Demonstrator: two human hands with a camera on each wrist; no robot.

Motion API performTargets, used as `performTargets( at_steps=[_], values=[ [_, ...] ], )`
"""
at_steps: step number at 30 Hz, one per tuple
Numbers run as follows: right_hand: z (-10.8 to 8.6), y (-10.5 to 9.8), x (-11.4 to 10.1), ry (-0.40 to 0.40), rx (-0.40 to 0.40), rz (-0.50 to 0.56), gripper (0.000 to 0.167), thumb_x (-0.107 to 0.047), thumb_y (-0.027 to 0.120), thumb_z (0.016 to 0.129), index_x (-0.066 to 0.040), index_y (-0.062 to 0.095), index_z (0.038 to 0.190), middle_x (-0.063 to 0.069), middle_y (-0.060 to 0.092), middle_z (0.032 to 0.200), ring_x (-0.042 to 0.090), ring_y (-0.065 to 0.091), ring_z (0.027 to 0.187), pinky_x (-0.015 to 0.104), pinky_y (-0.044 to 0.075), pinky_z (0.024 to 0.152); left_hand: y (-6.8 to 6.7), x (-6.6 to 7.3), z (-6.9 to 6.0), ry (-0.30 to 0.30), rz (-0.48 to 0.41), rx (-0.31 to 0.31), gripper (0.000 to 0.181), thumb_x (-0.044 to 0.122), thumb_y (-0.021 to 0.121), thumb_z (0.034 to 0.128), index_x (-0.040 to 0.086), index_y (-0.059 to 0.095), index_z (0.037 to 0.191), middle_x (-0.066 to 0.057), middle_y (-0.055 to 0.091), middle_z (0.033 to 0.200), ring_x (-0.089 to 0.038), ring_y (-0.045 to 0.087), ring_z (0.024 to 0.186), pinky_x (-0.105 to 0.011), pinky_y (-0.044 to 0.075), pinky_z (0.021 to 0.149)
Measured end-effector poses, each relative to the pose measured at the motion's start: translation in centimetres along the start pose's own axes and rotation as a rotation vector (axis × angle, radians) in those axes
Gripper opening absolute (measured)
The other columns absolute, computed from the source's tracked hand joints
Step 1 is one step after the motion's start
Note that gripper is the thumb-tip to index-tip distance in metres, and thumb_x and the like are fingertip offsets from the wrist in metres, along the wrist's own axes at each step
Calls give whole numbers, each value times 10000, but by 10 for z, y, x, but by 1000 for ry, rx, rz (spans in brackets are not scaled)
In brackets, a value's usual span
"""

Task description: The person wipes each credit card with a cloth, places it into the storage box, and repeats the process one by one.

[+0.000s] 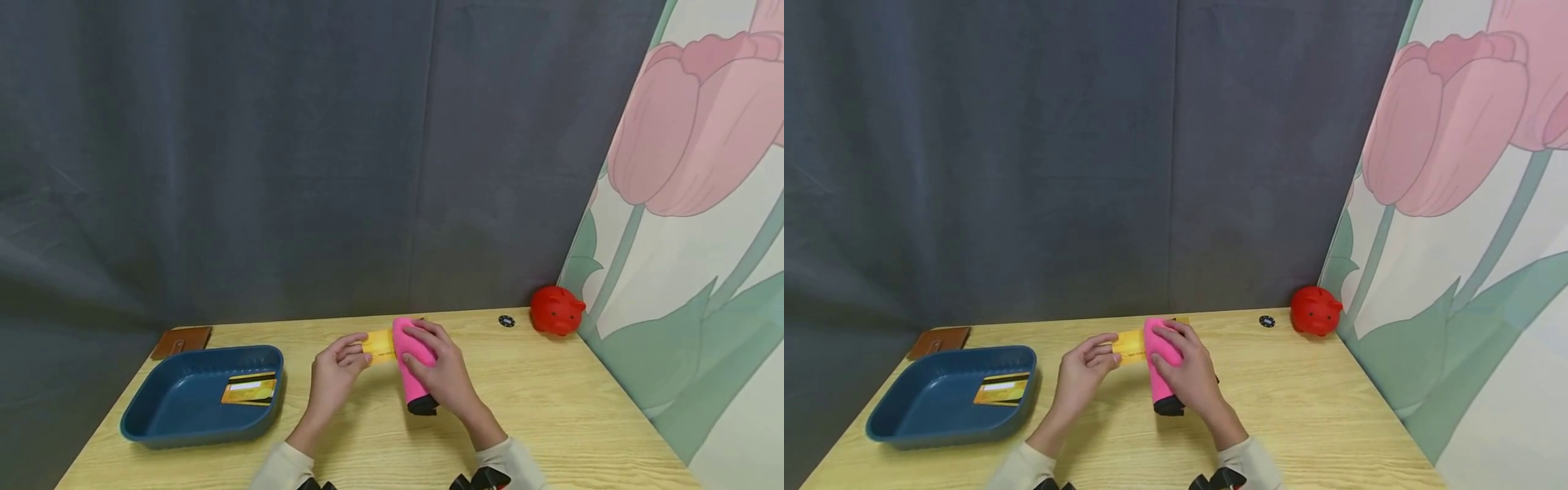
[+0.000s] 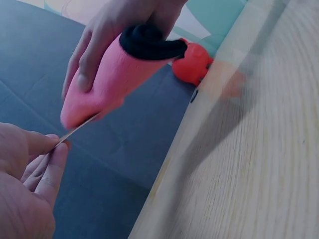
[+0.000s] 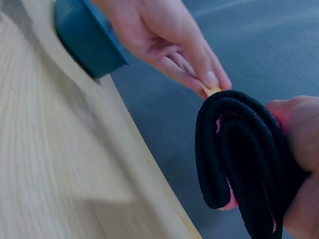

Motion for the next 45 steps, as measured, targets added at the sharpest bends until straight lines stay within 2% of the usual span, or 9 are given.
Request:
performTargets(
  at_steps=[7, 14, 21, 29, 37, 40, 45],
  values=[
    [-7, 18, -14, -55, -44, -13, 484, -88, 826, 869, -229, 715, 1319, -3, 583, 1475, 251, 603, 1325, 333, 583, 995, 8, 3, -4, 30, -19, -10, 310, 44, 787, 897, 78, 746, 1203, -170, 791, 1052, -207, 782, 974, -226, 631, 799],
    [-8, 21, -23, -78, -41, -20, 497, -74, 832, 855, -233, 718, 1313, -25, 588, 1467, 231, 601, 1326, 352, 576, 1010, 8, 6, -6, 39, -27, 2, 313, 12, 773, 895, 86, 751, 1199, -166, 787, 1042, -171, 781, 947, -219, 628, 799],
    [-4, 12, -15, -63, 7, -68, 476, -120, 838, 863, -212, 720, 1315, 20, 601, 1459, 266, 615, 1318, 389, 594, 984, 4, 15, -8, 73, 2, -2, 298, 11, 774, 893, 82, 755, 1182, -160, 791, 1030, -173, 776, 928, -205, 627, 778],
    [2, -4, -1, 9, 40, -73, 481, -129, 831, 873, -211, 711, 1332, 43, 595, 1458, 301, 617, 1306, 381, 596, 967, -5, 17, -4, 35, -52, 9, 317, -20, 763, 893, 56, 752, 1200, -201, 775, 1056, -144, 768, 893, -216, 630, 795],
    [6, -15, 7, 53, 52, -75, 494, -123, 831, 872, -204, 707, 1343, 59, 591, 1453, 300, 617, 1280, 430, 576, 985, -19, 17, -1, 9, 10, 35, 289, 102, 745, 951, 87, 759, 1240, -152, 757, 1202, -190, 767, 972, -194, 610, 854],
    [6, -18, 6, 60, 56, -65, 488, -128, 828, 875, -202, 708, 1342, 53, 591, 1451, 290, 614, 1279, 390, 578, 968, -20, 18, -1, 10, 28, 32, 270, 123, 732, 965, 74, 764, 1229, -146, 745, 1250, -199, 763, 970, -180, 600, 846],
    [7, -21, 5, 49, 60, -47, 479, -124, 825, 877, -196, 711, 1336, 50, 595, 1445, 283, 620, 1259, 322, 579, 933, -19, 17, -1, -3, 20, 19, 253, 55, 664, 992, 29, 755, 1227, -185, 724, 1276, -223, 751, 1015, -204, 610, 851]
  ],
)
Point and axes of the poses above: each hand's wrist, its own z-axis towards the middle knuckle, its own y-axis out of the palm, x = y × z, the point moved 3 cm from there along z, towards the middle knuckle
